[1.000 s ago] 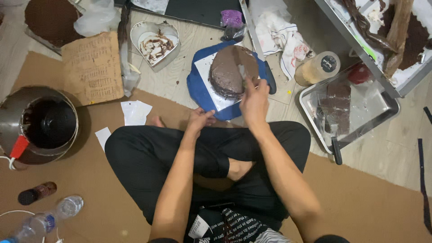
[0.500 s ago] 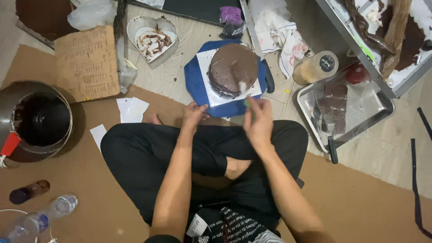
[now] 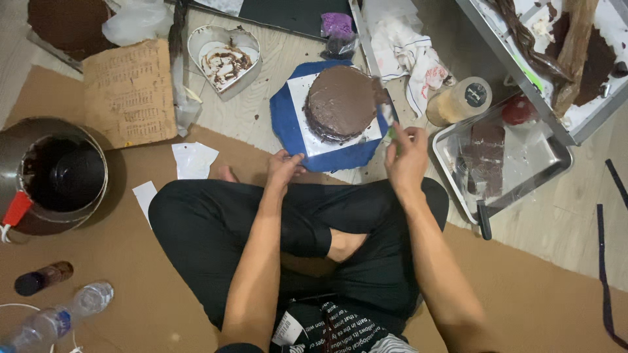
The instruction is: The person applies chocolate icing to a round cake using a spatula and a small tool while the cake sits on a turntable. The person periodically dips a tool into a bowl of icing and spreads it across the top and sides of the cake.
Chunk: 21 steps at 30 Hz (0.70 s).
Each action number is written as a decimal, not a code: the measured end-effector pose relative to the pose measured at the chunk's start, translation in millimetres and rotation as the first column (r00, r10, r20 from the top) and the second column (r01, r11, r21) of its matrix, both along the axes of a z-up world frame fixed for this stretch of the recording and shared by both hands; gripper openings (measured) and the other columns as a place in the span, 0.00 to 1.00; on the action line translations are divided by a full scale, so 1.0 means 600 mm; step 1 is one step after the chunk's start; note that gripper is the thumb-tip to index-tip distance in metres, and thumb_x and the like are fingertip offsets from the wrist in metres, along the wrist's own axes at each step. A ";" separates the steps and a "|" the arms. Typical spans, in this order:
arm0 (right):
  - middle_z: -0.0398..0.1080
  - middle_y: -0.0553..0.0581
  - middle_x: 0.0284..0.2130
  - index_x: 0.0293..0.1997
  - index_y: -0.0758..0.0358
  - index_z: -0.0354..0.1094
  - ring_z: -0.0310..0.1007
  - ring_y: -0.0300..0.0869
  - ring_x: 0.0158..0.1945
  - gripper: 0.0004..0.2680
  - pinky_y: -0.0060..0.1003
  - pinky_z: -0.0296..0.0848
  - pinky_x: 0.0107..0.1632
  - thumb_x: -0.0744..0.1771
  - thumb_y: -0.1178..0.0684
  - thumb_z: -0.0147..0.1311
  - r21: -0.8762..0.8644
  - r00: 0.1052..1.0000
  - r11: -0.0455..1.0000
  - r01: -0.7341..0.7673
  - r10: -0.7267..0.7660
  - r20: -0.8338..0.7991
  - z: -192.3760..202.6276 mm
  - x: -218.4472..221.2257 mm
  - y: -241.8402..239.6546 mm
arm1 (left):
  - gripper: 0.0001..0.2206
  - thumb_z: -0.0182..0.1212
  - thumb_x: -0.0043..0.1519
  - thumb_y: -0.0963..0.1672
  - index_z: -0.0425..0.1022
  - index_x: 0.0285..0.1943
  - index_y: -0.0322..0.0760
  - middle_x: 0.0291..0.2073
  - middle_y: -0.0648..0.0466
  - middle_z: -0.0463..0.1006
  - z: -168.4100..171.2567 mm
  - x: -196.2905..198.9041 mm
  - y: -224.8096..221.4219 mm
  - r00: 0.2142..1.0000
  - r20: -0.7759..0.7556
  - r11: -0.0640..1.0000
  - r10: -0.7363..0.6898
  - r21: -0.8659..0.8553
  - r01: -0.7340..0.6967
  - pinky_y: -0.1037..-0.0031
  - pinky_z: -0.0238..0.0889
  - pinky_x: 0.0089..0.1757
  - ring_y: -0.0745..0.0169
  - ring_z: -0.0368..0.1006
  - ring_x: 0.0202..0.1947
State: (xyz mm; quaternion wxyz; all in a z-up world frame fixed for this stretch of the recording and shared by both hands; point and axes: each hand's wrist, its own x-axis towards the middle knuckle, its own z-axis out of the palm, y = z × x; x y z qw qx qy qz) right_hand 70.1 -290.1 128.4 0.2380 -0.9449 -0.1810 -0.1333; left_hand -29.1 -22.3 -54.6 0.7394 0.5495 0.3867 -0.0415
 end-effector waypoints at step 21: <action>0.70 0.62 0.31 0.68 0.69 0.61 0.67 0.43 0.28 0.18 0.30 0.65 0.18 0.70 0.53 0.48 0.761 0.446 0.379 0.526 0.639 -0.627 0.022 -0.069 0.016 | 0.27 0.72 0.61 0.50 0.72 0.59 0.23 0.38 0.36 0.84 -0.010 -0.002 -0.020 0.997 -0.047 0.998 -0.068 -0.021 0.067 0.74 0.77 0.33 0.53 0.85 0.33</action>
